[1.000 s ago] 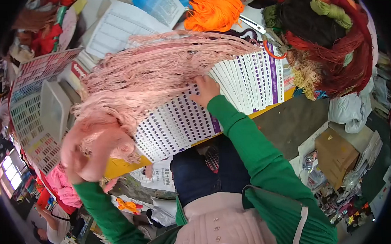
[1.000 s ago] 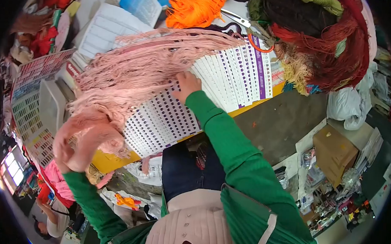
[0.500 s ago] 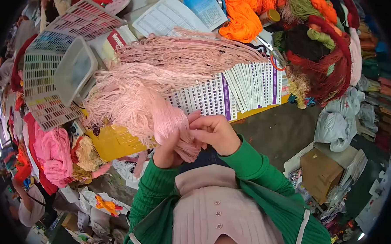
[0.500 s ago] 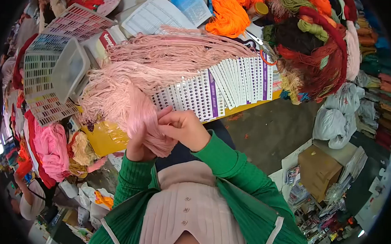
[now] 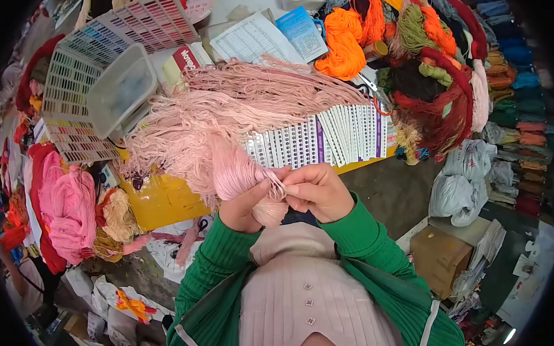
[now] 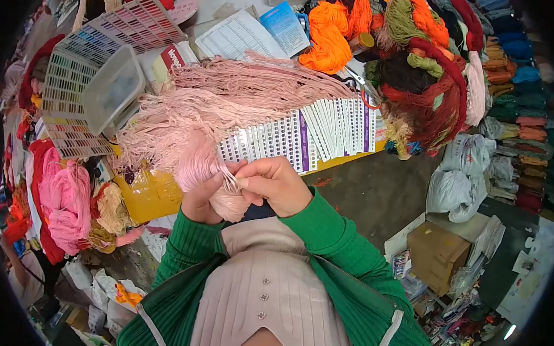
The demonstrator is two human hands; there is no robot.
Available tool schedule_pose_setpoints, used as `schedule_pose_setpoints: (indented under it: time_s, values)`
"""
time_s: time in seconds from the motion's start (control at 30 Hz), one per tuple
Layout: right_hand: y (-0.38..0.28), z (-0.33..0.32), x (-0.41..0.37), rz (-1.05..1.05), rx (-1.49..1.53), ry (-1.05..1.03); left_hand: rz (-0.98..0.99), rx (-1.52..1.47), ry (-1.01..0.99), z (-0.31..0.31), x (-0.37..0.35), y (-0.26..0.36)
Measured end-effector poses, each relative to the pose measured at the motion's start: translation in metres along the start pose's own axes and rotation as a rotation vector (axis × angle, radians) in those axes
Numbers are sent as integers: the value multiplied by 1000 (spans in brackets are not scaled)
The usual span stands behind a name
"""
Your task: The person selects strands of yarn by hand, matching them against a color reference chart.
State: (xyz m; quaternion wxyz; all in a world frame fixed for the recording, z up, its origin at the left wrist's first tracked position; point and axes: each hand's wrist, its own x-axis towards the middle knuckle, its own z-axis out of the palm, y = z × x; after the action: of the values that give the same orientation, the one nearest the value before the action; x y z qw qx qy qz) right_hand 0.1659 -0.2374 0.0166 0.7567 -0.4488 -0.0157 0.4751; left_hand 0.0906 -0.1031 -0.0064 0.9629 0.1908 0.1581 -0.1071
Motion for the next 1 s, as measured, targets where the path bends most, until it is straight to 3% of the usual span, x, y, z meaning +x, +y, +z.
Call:
schedule_pose_setpoints:
  time_s: [0.2, 0.27, 0.37, 0.7, 0.77, 0.9, 1.0]
  values:
    - [3, 16, -1, -75, -84, -14, 46, -151, -124, -1, -10, 3]
    - [4, 21, -3, -87, -168, -11, 106, 41, -11, -1, -13, 2]
    - [5, 27, -5, -41, -162, 17, 118, -54, 10, -1, -16, 2]
    - [9, 18, -12, 90, 175, 17, 60, -50, -3, -7, -21, -3]
    - [12, 18, -14, 61, 139, 69, 103, -40, -130, -13, -20, -6]
    - [3, 31, -14, 87, 112, 131, 139, -116, -113, 2, -24, -3]
    - [10, 36, -12, 82, -166, 160, 129, 61, -142, -6, -24, -5]
